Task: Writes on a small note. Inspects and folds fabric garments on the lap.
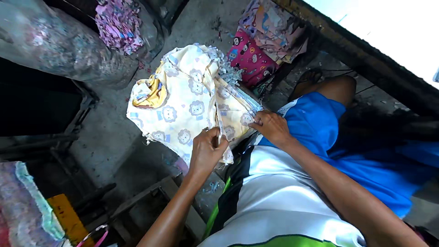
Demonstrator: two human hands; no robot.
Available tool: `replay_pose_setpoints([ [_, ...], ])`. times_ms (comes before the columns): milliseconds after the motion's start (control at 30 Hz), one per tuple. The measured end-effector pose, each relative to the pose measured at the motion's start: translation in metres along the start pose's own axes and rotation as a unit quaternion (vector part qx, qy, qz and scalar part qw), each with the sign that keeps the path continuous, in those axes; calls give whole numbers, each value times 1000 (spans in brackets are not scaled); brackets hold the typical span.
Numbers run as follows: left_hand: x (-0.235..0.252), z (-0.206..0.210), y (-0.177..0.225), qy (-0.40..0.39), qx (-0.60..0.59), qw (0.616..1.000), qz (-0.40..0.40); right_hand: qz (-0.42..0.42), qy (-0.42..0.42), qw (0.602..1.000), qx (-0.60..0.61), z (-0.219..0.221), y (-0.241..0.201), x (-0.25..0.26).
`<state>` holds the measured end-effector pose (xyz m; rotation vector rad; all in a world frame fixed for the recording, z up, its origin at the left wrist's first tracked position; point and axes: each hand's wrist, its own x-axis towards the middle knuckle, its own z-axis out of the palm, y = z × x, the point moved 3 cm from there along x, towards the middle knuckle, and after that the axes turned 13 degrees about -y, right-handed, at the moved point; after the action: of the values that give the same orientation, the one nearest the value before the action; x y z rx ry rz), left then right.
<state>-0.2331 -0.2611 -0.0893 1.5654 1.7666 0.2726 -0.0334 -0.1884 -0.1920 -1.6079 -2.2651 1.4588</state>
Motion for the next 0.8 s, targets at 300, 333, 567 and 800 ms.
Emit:
replay_pose_setpoints([
  [300, 20, 28, 4, -109, 79, 991, 10, -68, 36, 991, 111, -2, -1, -24],
  [333, 20, 28, 4, -112, 86, 990, 3, -71, 27, 991, 114, -2, -3, -24],
  [567, 25, 29, 1, -127, 56, 990, -24, -118, 25, 990, 70, -3, -22, -38],
  [800, 34, 25, -8, -83, 51, 995, 5, -230, -96, 963, 106, 1, -53, -55],
])
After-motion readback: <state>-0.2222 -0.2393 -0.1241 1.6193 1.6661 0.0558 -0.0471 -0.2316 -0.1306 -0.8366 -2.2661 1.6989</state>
